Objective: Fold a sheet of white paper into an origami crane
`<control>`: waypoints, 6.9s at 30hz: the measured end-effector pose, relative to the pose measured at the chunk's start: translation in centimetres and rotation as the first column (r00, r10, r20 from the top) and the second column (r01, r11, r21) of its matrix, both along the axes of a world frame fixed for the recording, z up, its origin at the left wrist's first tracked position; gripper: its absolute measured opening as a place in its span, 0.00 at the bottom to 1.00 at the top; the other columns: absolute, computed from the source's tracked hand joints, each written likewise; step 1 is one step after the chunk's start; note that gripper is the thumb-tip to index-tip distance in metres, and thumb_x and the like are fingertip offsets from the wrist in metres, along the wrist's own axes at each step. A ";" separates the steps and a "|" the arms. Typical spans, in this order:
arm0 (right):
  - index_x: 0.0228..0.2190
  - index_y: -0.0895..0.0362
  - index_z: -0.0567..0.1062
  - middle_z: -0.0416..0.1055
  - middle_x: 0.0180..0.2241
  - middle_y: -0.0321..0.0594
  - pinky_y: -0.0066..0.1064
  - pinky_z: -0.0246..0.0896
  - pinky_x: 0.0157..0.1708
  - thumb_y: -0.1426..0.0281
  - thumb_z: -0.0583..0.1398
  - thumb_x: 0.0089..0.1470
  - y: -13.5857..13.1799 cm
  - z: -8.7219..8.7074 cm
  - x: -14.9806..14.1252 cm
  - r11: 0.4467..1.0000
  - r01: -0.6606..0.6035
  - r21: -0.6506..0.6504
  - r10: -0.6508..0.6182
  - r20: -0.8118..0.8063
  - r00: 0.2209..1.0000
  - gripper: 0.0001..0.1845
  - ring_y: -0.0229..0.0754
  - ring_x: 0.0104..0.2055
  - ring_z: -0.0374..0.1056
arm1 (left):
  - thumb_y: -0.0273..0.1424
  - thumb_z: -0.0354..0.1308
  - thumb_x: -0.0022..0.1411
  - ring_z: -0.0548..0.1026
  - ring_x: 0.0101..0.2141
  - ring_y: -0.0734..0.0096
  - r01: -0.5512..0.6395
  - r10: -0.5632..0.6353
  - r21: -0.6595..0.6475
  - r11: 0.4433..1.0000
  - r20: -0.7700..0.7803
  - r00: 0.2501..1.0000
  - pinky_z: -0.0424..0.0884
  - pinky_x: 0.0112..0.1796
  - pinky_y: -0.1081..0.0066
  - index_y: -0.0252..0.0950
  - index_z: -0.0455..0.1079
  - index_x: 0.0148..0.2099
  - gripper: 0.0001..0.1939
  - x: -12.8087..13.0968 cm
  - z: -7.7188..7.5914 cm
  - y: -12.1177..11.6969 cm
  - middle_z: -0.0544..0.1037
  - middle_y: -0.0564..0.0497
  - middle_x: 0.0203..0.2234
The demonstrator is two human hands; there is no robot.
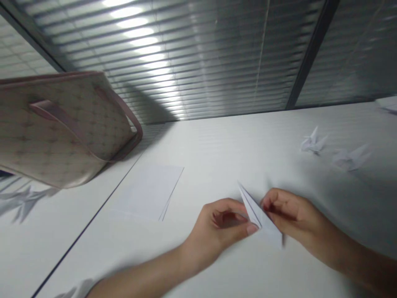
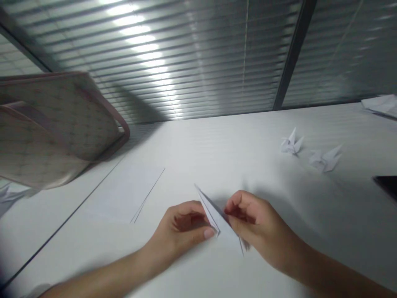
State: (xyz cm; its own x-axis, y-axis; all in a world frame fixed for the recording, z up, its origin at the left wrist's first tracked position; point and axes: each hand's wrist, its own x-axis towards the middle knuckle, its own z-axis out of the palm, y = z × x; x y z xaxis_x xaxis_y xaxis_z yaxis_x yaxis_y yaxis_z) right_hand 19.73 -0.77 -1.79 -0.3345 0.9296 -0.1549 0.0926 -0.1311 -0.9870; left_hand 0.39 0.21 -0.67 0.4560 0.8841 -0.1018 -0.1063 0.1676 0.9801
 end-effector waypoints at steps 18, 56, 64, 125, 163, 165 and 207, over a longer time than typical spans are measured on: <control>0.28 0.55 0.74 0.71 0.26 0.34 0.26 0.62 0.31 0.70 0.61 0.52 -0.1 -0.3 -0.8 0.922 0.036 0.385 -0.126 0.212 0.969 0.02 0.36 0.30 0.68 | 0.39 0.63 0.54 0.78 0.27 0.69 -0.057 0.052 -0.279 0.959 -0.027 0.998 0.75 0.33 0.71 0.28 0.73 0.28 0.16 0.6 0.1 -0.2 0.80 0.44 0.24; 0.44 0.52 0.76 0.70 0.38 0.42 0.25 0.68 0.35 0.79 0.54 0.57 1.0 -1.0 1.5 0.638 -0.292 0.713 -0.023 0.396 0.918 0.17 0.37 0.38 0.70 | 0.29 0.41 0.62 0.79 0.31 0.62 0.076 -0.083 -0.256 0.964 -0.015 0.996 0.73 0.34 0.66 0.24 0.74 0.34 0.21 -1.1 0.1 0.7 0.80 0.37 0.30; 0.39 0.51 0.78 0.74 0.37 0.37 0.28 0.66 0.39 0.74 0.57 0.57 2.2 0.1 2.4 0.777 -0.441 0.450 0.209 0.475 0.854 0.12 0.37 0.39 0.70 | 0.27 0.54 0.60 0.72 0.35 0.67 0.349 0.169 0.666 0.660 -0.584 0.794 0.72 0.36 0.67 0.32 0.69 0.45 0.11 -2.4 0.5 1.4 0.75 0.44 0.34; 0.54 0.55 0.67 0.65 0.56 0.32 0.31 0.60 0.56 0.79 0.51 0.55 -1.5 -0.8 3.5 0.494 -0.584 0.644 -0.140 0.722 0.678 0.26 0.37 0.57 0.63 | 0.26 0.47 0.67 0.68 0.23 0.69 0.824 0.548 0.516 0.234 -0.770 0.327 0.60 0.25 0.65 0.22 0.66 0.53 0.16 -1.3 0.3 -3.4 0.74 0.52 0.23; 0.55 0.53 0.65 0.65 0.56 0.29 0.29 0.59 0.56 0.78 0.51 0.54 -1.3 -1.1 4.0 0.472 -0.624 0.623 -0.123 0.747 0.653 0.27 0.34 0.57 0.62 | 0.23 0.54 0.63 0.65 0.25 0.72 0.562 0.485 0.740 0.369 -0.670 0.563 0.62 0.27 0.67 0.32 0.71 0.32 0.07 -2.0 1.2 -1.3 0.71 0.52 0.24; 0.55 0.54 0.66 0.65 0.56 0.30 0.29 0.59 0.56 0.79 0.51 0.54 -1.2 -1.0 4.0 0.472 -0.617 0.630 -0.110 0.736 0.668 0.27 0.35 0.57 0.62 | 0.22 0.53 0.63 0.65 0.26 0.71 0.632 0.488 0.714 0.301 -0.685 0.541 0.61 0.29 0.66 0.30 0.71 0.34 0.07 -1.8 1.0 -1.5 0.72 0.51 0.25; 0.58 0.51 0.62 0.64 0.58 0.31 0.29 0.54 0.59 0.75 0.53 0.59 -1.1 -0.3 3.7 0.606 -0.554 0.571 0.006 0.693 0.721 0.25 0.35 0.58 0.60 | 0.38 0.49 0.56 0.73 0.27 0.61 0.926 0.572 0.263 0.269 -0.818 0.066 0.72 0.23 0.65 0.15 0.70 0.48 0.29 -0.3 1.2 -3.6 0.77 0.28 0.37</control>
